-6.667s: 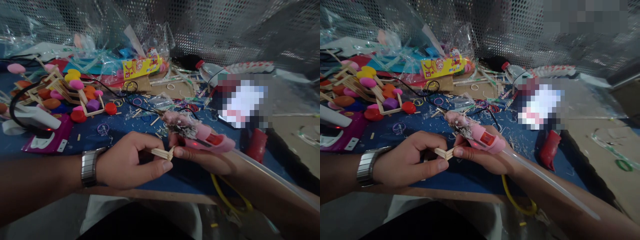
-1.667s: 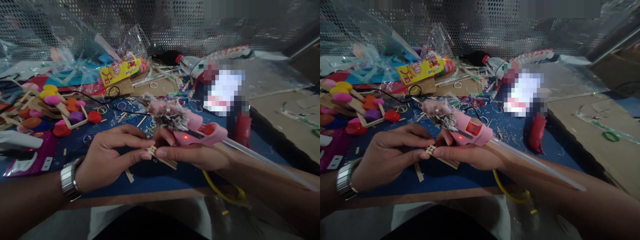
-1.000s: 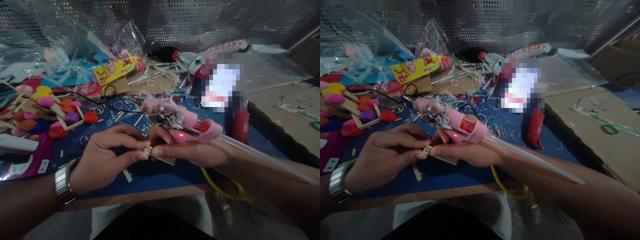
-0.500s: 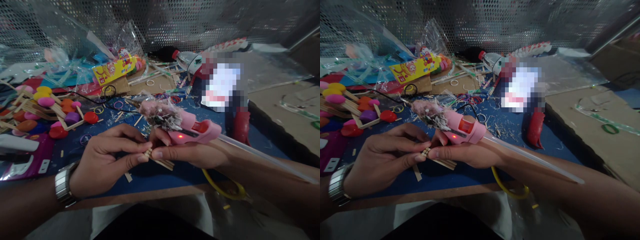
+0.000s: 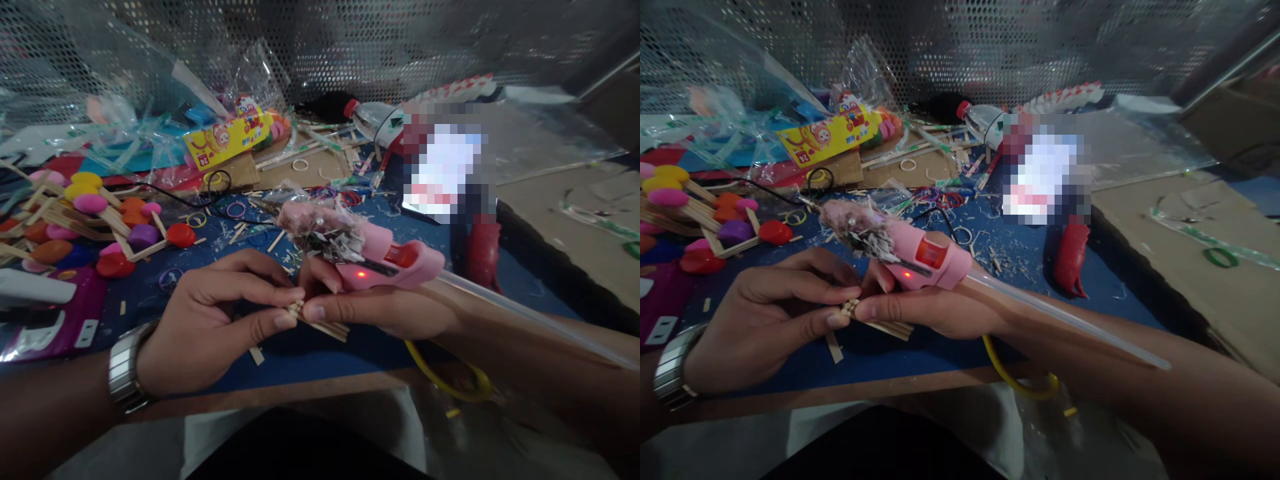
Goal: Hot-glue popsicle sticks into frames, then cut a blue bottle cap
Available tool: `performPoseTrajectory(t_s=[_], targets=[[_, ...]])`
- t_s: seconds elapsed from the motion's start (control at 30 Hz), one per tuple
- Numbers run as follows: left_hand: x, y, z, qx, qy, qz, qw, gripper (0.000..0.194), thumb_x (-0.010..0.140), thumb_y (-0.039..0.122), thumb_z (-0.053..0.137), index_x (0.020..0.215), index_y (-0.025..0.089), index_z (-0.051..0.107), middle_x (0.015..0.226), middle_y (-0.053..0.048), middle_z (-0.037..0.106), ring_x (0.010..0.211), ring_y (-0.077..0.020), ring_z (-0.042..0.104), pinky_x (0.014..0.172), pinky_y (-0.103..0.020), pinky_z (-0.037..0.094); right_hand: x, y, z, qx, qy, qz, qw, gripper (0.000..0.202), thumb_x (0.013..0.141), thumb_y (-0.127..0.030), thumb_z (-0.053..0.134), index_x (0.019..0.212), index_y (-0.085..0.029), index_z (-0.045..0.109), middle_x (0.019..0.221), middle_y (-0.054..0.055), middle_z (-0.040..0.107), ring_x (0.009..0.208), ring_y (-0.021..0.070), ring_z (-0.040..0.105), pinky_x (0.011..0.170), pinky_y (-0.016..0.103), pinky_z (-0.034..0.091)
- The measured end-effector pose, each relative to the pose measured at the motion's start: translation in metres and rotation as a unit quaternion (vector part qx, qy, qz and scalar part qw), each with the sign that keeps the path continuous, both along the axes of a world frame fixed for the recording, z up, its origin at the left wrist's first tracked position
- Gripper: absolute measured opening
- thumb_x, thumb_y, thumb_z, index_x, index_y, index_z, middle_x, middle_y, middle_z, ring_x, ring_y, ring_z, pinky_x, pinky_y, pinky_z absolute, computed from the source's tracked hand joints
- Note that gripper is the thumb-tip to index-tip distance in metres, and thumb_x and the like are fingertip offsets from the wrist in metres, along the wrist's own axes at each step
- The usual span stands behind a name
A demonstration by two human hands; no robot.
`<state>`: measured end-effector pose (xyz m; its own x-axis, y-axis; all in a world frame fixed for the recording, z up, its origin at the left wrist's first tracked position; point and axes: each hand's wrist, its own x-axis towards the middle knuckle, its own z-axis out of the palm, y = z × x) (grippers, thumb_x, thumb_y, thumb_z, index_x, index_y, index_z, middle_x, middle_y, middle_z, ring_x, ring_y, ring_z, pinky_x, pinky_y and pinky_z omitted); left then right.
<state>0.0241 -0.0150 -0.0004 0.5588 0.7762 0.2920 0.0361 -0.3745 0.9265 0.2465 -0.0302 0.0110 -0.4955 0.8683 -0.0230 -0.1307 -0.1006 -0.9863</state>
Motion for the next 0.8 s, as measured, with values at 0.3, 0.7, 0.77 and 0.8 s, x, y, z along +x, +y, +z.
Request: performPoseTrajectory(t_s=[0.3, 0.7, 0.77, 0.8], targets=[[0.0009, 0.0016, 0.0003, -0.002, -0.003, 0.0, 1.0, 0.015, 0.086, 0.021, 0.083, 0.099, 0.027, 0.081, 0.099, -0.003, 0.076, 0.09, -0.0155, 0.074, 0.079, -0.024, 0.062, 0.0001, -0.0003, -0.0038, -0.027, 0.007, 0.017, 0.999, 0.046, 0.076, -0.039, 0.091, 0.071, -0.023, 0.047, 0.072, -0.005, 0.057, 0.068, 0.0128, 0.056, 0.059, 0.027, 0.044], [0.0008, 0.0016, 0.0007, -0.012, -0.025, 0.015, 1.0, 0.01, 0.09, 0.02, 0.078, 0.1, 0.022, 0.079, 0.098, -0.005, 0.074, 0.093, -0.0161, 0.071, 0.085, -0.026, 0.059, 0.0012, 0.0016, -0.0026, -0.051, 0.015, 0.016, 0.998, 0.047, 0.082, -0.043, 0.086, 0.072, -0.022, 0.045, 0.08, -0.003, 0.058, 0.072, 0.012, 0.055, 0.065, 0.028, 0.044], [0.0011, 0.0016, 0.0012, -0.016, -0.026, 0.015, 0.999, 0.009, 0.09, 0.02, 0.077, 0.099, 0.022, 0.079, 0.098, -0.006, 0.074, 0.093, -0.017, 0.07, 0.085, -0.027, 0.059, 0.0003, 0.0017, -0.0027, -0.05, 0.025, 0.02, 0.998, 0.047, 0.081, -0.039, 0.088, 0.072, -0.022, 0.045, 0.079, -0.004, 0.059, 0.072, 0.0114, 0.055, 0.065, 0.027, 0.044], [0.0012, 0.0017, 0.0015, -0.017, -0.025, 0.015, 0.999, 0.009, 0.09, 0.02, 0.077, 0.099, 0.022, 0.079, 0.098, -0.006, 0.074, 0.093, -0.0173, 0.07, 0.085, -0.028, 0.059, 0.0001, 0.0017, -0.0029, -0.048, 0.027, 0.021, 0.998, 0.047, 0.08, -0.038, 0.088, 0.072, -0.022, 0.045, 0.079, -0.004, 0.059, 0.072, 0.0111, 0.055, 0.065, 0.027, 0.044]])
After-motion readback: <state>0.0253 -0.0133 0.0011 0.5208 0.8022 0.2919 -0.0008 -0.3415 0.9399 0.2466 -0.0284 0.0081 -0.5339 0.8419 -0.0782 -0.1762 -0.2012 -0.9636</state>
